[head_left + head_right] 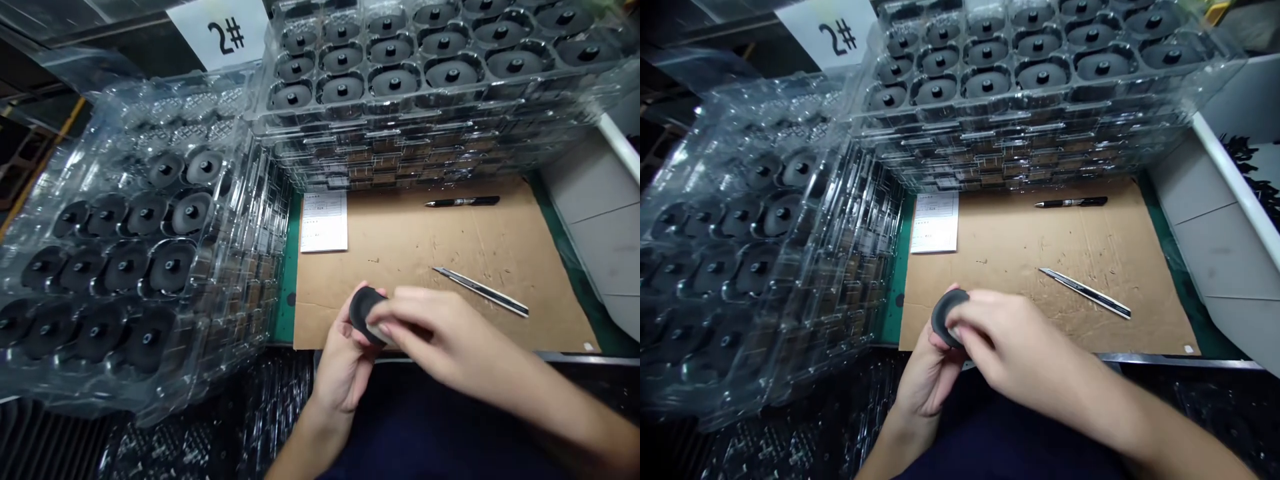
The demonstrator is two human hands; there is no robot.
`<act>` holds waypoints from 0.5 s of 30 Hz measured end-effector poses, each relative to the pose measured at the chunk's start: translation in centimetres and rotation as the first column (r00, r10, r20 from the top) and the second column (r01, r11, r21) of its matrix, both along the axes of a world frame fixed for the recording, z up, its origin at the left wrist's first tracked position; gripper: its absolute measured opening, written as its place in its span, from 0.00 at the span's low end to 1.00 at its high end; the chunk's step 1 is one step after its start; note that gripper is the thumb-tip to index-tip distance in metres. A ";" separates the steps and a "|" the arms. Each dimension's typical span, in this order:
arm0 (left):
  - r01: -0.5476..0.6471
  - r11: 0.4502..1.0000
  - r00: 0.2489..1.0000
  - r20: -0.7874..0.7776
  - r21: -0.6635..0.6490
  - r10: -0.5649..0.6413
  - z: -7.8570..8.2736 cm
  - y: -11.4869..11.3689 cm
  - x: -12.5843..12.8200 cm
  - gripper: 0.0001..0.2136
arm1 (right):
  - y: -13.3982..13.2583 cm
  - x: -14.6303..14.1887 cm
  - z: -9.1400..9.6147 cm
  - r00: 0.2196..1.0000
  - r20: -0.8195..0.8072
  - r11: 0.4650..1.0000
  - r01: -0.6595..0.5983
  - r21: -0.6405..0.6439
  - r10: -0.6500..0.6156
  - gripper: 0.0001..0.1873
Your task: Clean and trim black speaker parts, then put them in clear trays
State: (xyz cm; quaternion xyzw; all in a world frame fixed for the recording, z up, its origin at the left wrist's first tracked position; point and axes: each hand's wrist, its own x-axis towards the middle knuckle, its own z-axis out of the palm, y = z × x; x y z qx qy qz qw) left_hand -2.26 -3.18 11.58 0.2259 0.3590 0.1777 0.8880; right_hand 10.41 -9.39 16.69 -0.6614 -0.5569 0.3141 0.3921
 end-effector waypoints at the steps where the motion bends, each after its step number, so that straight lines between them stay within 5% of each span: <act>1: -0.005 1.000 1.000 -0.002 0.014 0.005 0.0 0.0 0.0 0.28 | 0.1 0.0 -0.1 0.999 0.022 0.999 0.028 0.038 -0.029 0.11; 4: 0.019 1.000 1.000 0.024 0.022 -0.020 0.4 0.3 0.0 0.28 | -0.2 -0.4 -0.3 0.989 0.012 0.965 0.143 0.221 -0.149 0.13; 9: 0.037 0.998 0.999 0.032 0.042 -0.038 1.3 0.8 -0.1 0.28 | -0.8 -0.2 0.4 0.997 -0.081 0.998 0.006 0.070 0.000 0.11; 12: 0.092 0.994 0.995 0.021 0.052 -0.093 1.6 1.0 0.1 0.25 | -0.6 -0.2 0.8 0.990 -0.002 0.956 0.134 0.262 -0.139 0.13; 15: 0.121 0.991 0.992 0.027 0.047 -0.123 1.8 1.3 0.1 0.28 | -1.0 -0.3 1.1 0.998 -0.045 0.959 0.064 0.277 -0.054 0.14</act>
